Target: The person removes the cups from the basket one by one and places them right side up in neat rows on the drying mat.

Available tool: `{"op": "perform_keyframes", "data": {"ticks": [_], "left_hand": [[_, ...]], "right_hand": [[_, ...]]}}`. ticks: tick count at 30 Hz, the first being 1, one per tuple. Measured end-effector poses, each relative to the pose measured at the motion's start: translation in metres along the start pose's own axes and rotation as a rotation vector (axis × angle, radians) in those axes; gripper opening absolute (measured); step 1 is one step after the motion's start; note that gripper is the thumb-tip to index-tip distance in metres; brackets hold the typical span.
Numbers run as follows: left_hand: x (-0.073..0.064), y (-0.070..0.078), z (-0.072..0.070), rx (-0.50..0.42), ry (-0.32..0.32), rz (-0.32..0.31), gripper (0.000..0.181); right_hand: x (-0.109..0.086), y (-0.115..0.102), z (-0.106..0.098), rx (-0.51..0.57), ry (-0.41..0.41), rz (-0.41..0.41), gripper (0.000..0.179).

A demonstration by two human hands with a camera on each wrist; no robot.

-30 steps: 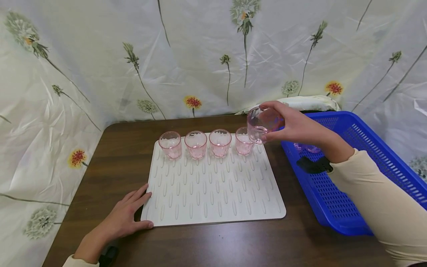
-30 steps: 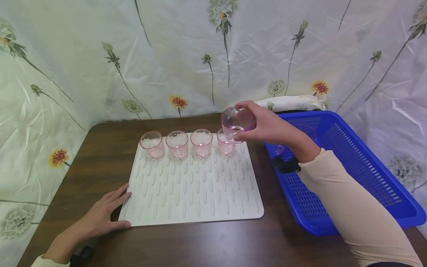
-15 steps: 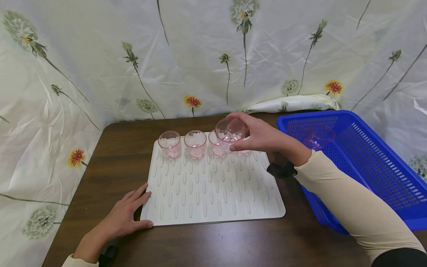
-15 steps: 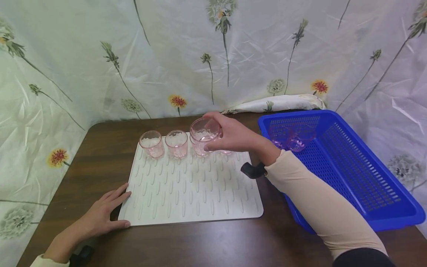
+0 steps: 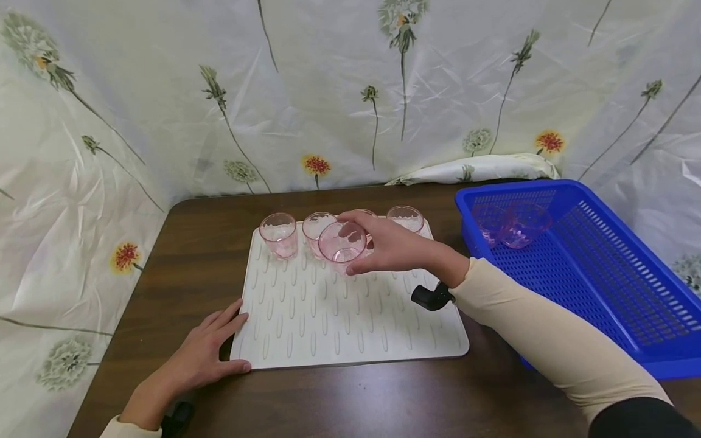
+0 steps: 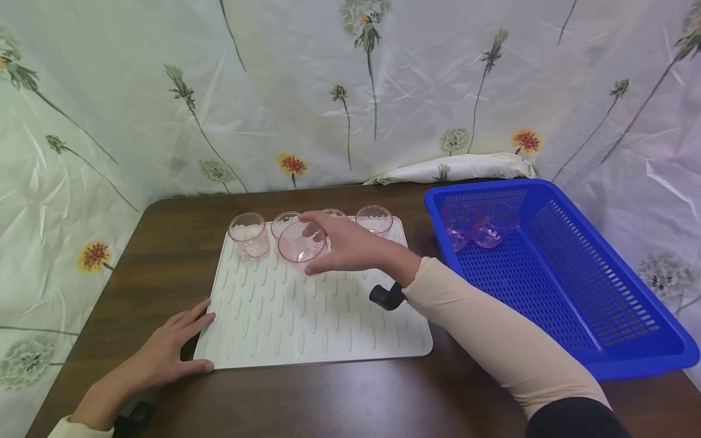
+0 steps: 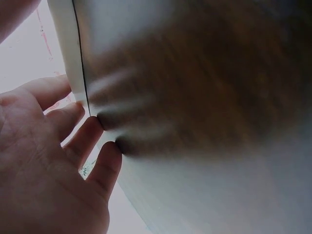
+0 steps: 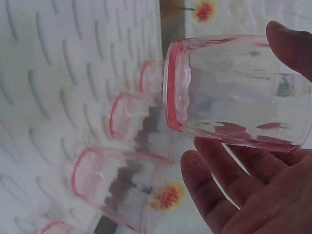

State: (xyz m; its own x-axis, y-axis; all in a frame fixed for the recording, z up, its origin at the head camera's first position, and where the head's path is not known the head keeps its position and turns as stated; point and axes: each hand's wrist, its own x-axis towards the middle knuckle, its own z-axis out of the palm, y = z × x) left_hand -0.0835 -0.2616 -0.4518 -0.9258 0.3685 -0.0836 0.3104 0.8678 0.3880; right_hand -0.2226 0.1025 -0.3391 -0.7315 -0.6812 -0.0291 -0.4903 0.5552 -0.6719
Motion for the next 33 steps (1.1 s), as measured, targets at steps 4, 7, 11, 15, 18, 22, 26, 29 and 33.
{"op": "perform_keyframes", "data": {"ticks": [4,7,11,15,18,22,26,29,33], "left_hand": [[0.0,-0.001,0.001,-0.003,-0.003,-0.008,0.09],[0.0,-0.001,0.001,-0.007,-0.008,-0.02,0.09],[0.0,-0.001,0.001,-0.007,-0.011,-0.024,0.091],[0.0,0.0,0.0,-0.005,-0.011,-0.024,0.092],[-0.001,0.0,-0.001,-0.007,-0.01,-0.023,0.091],[0.0,0.001,-0.001,-0.012,-0.007,-0.018,0.091],[0.0,0.0,-0.001,-0.016,-0.009,-0.02,0.091],[0.0,0.0,0.0,-0.016,-0.011,-0.022,0.091],[0.0,0.001,-0.001,-0.018,-0.009,-0.022,0.092]], "right_hand": [[0.008,0.001,0.016,-0.013,-0.026,-0.008,0.087],[0.015,-0.001,0.027,-0.025,-0.045,-0.025,0.084],[0.022,-0.007,0.036,-0.027,-0.073,-0.041,0.082],[0.029,-0.01,0.043,-0.015,-0.098,-0.027,0.082],[0.034,-0.009,0.049,0.014,-0.112,-0.02,0.082],[0.04,-0.007,0.056,0.048,-0.122,-0.018,0.083],[0.045,-0.003,0.062,0.071,-0.125,-0.025,0.082],[0.05,-0.001,0.067,0.076,-0.132,-0.027,0.082],[0.054,0.001,0.073,0.082,-0.135,-0.017,0.08]]}}
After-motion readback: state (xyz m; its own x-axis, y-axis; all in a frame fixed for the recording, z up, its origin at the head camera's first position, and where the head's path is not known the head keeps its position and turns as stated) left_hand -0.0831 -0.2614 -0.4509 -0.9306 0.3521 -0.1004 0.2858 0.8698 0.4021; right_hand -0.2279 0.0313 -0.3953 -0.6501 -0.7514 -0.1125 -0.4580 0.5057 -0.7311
